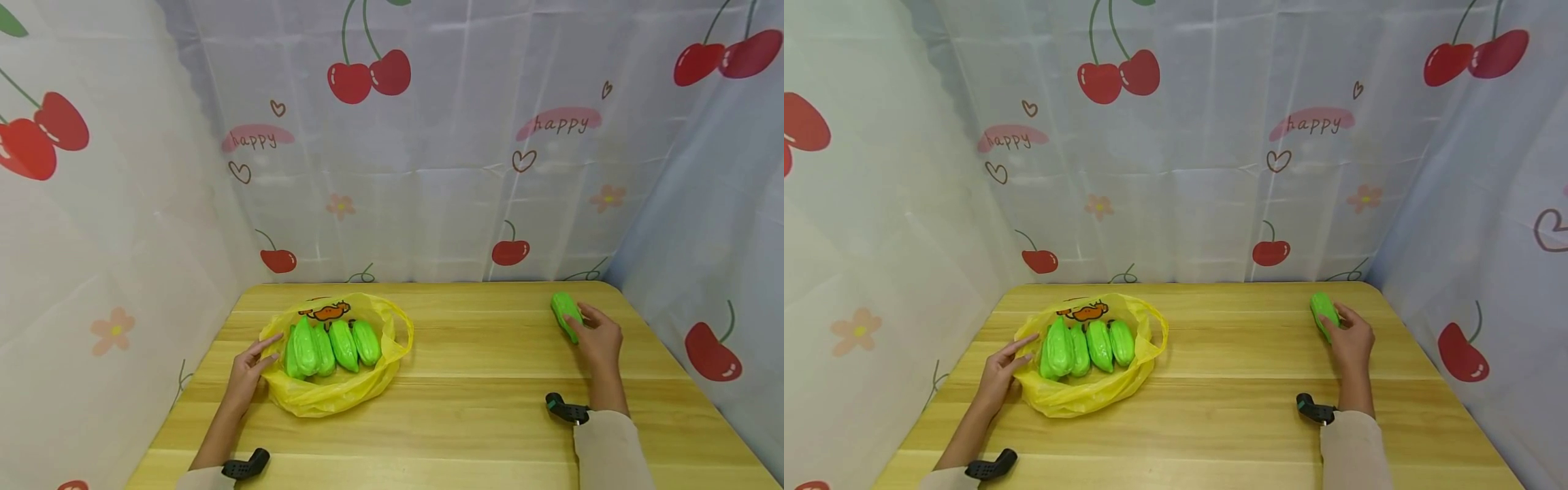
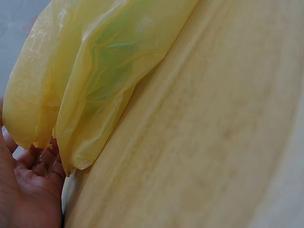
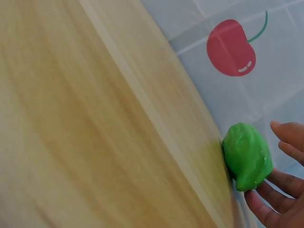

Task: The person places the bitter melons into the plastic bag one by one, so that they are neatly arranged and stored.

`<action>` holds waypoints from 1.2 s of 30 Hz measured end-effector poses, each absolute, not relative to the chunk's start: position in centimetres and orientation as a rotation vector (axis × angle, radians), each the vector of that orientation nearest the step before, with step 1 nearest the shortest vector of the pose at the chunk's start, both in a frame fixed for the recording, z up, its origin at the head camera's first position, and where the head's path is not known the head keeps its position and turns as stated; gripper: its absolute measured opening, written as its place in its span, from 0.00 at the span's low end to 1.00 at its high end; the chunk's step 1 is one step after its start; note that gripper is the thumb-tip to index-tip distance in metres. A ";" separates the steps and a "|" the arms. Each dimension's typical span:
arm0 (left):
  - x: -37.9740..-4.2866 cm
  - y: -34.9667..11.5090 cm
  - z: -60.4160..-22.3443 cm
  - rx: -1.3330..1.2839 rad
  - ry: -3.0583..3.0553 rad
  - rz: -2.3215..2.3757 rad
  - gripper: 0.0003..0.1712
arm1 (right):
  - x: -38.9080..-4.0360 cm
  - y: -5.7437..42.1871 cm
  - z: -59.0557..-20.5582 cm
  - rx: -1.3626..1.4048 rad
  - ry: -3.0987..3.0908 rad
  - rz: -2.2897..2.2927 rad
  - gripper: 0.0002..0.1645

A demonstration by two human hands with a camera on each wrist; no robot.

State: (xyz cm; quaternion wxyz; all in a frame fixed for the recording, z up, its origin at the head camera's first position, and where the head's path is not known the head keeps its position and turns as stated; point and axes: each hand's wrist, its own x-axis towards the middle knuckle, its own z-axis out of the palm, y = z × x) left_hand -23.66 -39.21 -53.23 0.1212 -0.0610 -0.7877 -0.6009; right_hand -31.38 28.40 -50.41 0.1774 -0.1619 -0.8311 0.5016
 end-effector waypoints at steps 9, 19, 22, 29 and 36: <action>-23.7 -39.2 -53.2 -0.175 -2.307 -1.749 0.24 | -31.6 28.5 -51.0 -0.474 -2.350 1.430 0.32; -23.5 -39.2 -53.2 -0.167 -2.311 -1.759 0.25 | -31.5 28.6 -51.5 -0.495 -2.372 1.412 0.33; -23.5 -39.2 -53.2 -0.170 -2.307 -1.761 0.25 | -31.6 28.7 -51.7 -0.502 -2.384 1.400 0.32; -23.5 -39.2 -53.2 -0.178 -2.305 -1.763 0.25 | -31.9 29.0 -51.8 -0.488 -2.428 1.360 0.32; -23.6 -39.2 -53.1 -0.173 -2.304 -1.758 0.24 | -31.9 28.7 -51.5 -0.467 -2.419 1.408 0.31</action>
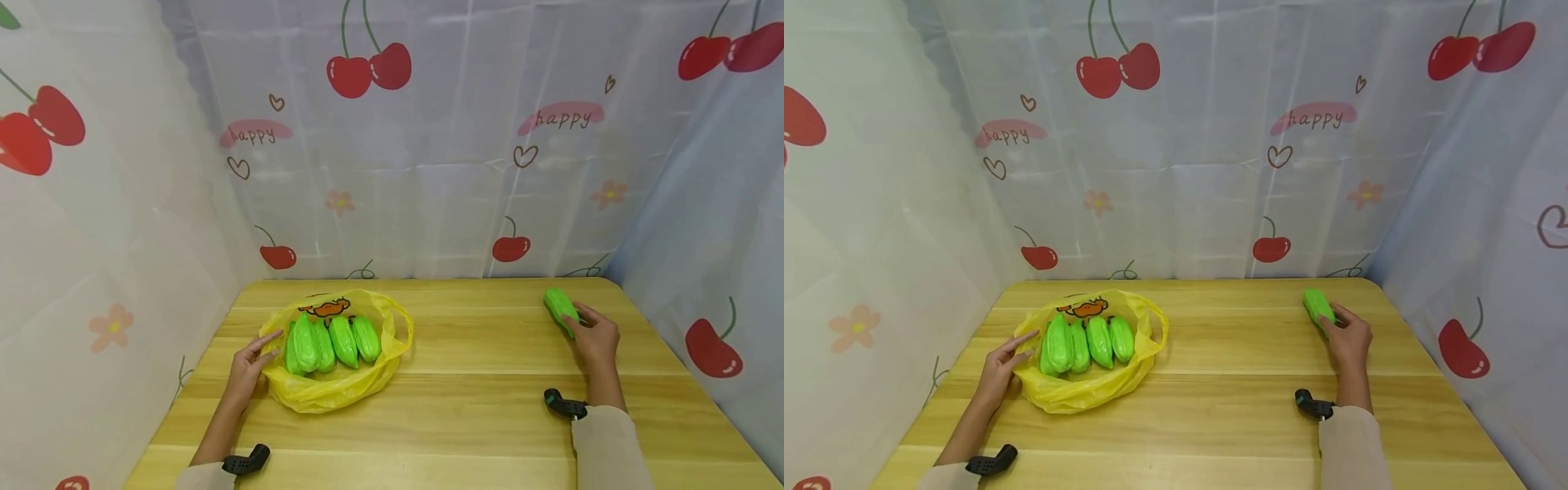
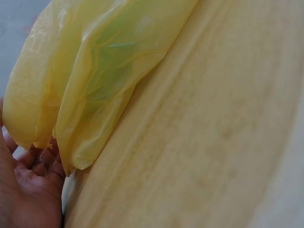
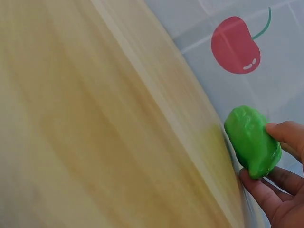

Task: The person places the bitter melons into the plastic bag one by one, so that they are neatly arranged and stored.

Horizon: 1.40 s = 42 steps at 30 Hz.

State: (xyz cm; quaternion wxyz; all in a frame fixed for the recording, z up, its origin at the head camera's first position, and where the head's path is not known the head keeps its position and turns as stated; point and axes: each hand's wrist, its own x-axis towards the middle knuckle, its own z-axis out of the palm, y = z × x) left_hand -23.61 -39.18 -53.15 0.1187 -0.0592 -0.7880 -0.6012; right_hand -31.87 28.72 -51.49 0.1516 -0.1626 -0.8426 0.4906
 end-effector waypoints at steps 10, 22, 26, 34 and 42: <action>-23.6 -39.2 -53.4 -0.169 -2.318 -1.751 0.25 | -32.3 27.6 -50.5 -0.403 -2.382 1.513 0.31; -23.3 -39.0 -53.3 -0.182 -2.312 -1.752 0.24 | -32.2 24.7 -47.7 -0.294 -2.360 1.566 0.32; -23.3 -39.0 -53.3 -0.180 -2.311 -1.755 0.24 | -32.1 23.7 -46.6 -0.212 -2.346 1.584 0.33; -23.6 -39.2 -53.6 -0.188 -2.303 -1.752 0.24 | -31.8 21.6 -44.5 -0.082 -2.356 1.634 0.34; -23.8 -39.4 -53.4 -0.197 -2.307 -1.748 0.24 | -31.5 18.9 -43.0 0.038 -2.335 1.637 0.31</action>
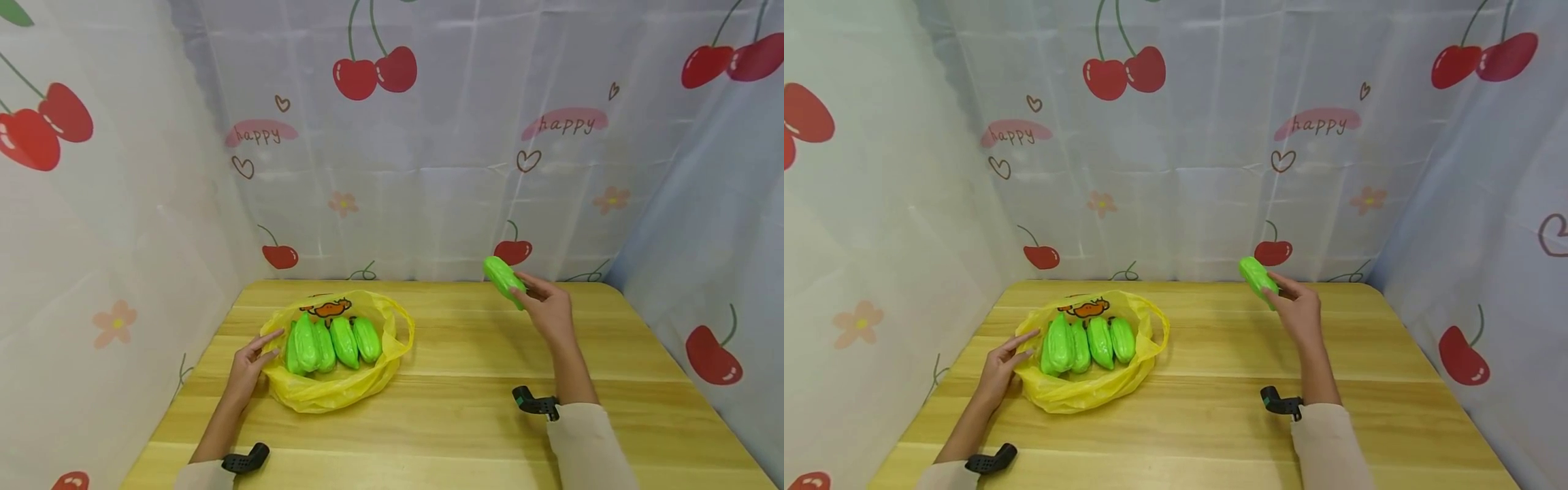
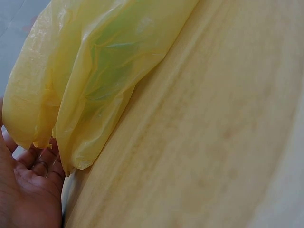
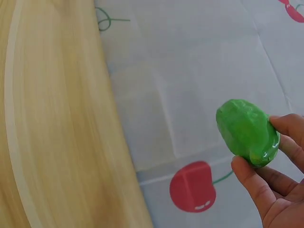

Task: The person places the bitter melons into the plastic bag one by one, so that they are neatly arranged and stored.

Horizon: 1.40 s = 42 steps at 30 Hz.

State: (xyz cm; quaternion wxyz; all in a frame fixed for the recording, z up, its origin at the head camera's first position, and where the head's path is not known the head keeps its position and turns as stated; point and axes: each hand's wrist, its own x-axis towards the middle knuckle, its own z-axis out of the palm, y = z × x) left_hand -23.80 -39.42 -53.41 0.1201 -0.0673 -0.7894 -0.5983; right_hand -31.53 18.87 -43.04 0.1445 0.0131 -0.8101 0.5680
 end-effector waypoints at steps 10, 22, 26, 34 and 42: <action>-23.6 -39.3 -53.4 -0.186 -2.295 -1.760 0.25 | -30.6 16.4 -41.0 0.167 -2.352 1.644 0.30; -23.8 -39.2 -53.8 -0.205 -2.287 -1.746 0.24 | -29.2 14.1 -40.9 0.178 -2.352 1.757 0.29; -23.6 -39.2 -53.7 -0.202 -2.280 -1.754 0.23 | -28.4 13.0 -41.1 0.224 -2.339 1.800 0.28; -23.6 -39.2 -53.4 -0.206 -2.283 -1.756 0.24 | -27.0 10.7 -41.5 0.278 -2.362 1.798 0.26; -23.8 -39.4 -53.5 -0.238 -2.276 -1.746 0.24 | -25.4 8.7 -42.1 0.309 -2.393 1.809 0.25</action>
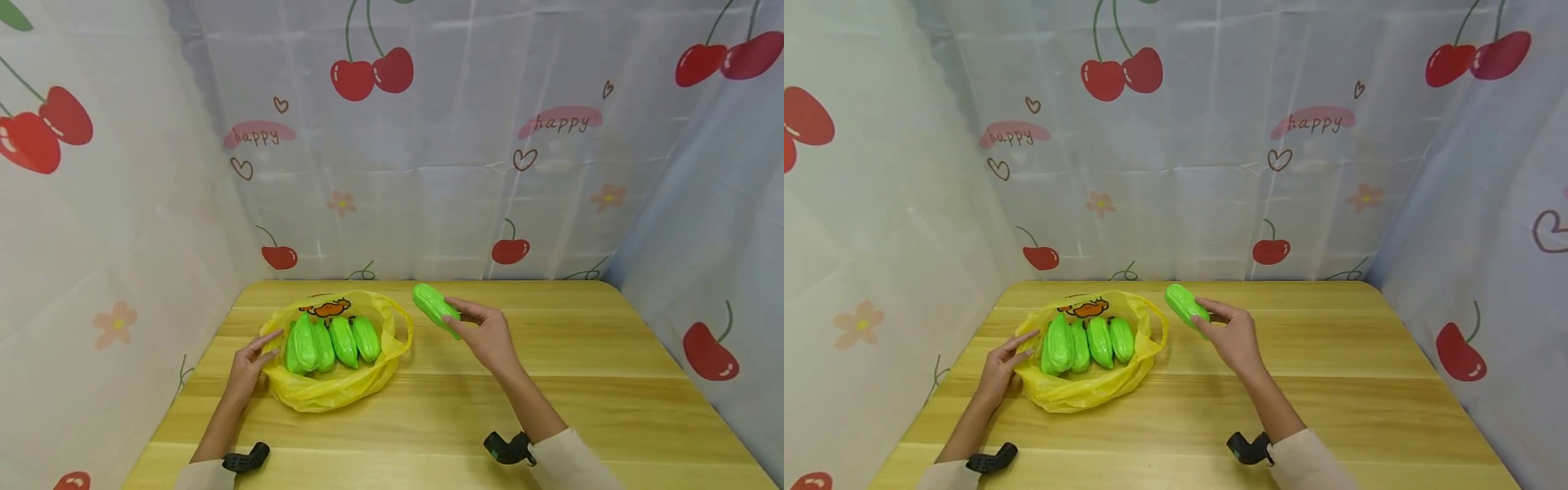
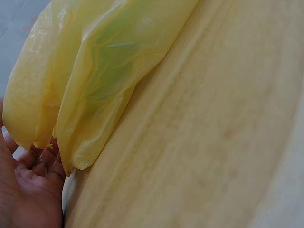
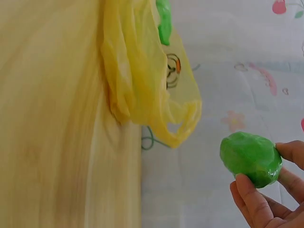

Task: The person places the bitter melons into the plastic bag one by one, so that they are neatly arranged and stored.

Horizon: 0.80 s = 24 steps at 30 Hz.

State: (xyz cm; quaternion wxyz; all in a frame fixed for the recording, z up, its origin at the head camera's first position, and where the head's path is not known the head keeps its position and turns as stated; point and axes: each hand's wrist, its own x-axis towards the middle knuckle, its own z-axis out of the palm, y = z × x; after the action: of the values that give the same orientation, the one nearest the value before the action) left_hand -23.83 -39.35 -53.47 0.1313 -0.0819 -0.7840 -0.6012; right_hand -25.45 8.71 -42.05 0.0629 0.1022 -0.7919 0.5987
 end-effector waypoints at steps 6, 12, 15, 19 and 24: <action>-23.8 -39.4 -53.4 -0.233 -2.282 -1.745 0.24 | -24.0 6.8 -42.3 0.399 -2.390 1.835 0.24; -23.7 -39.3 -53.3 -0.204 -2.290 -1.757 0.25 | -22.9 4.8 -42.9 0.468 -2.416 1.809 0.22; -23.6 -39.2 -53.3 -0.209 -2.286 -1.759 0.25 | -22.6 3.9 -43.2 0.496 -2.429 1.789 0.21; -23.6 -39.1 -53.2 -0.215 -2.280 -1.764 0.25 | -22.2 2.7 -43.4 0.541 -2.423 1.789 0.21; -23.6 -39.1 -53.2 -0.199 -2.286 -1.765 0.25 | -22.1 1.4 -43.7 0.588 -2.434 1.798 0.21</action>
State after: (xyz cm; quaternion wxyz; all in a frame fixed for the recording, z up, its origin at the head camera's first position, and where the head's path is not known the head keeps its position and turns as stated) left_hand -23.61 -39.09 -53.20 0.1230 -0.0681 -0.7837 -0.6050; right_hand -22.07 1.35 -43.66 0.0297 0.1907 -0.7893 0.5829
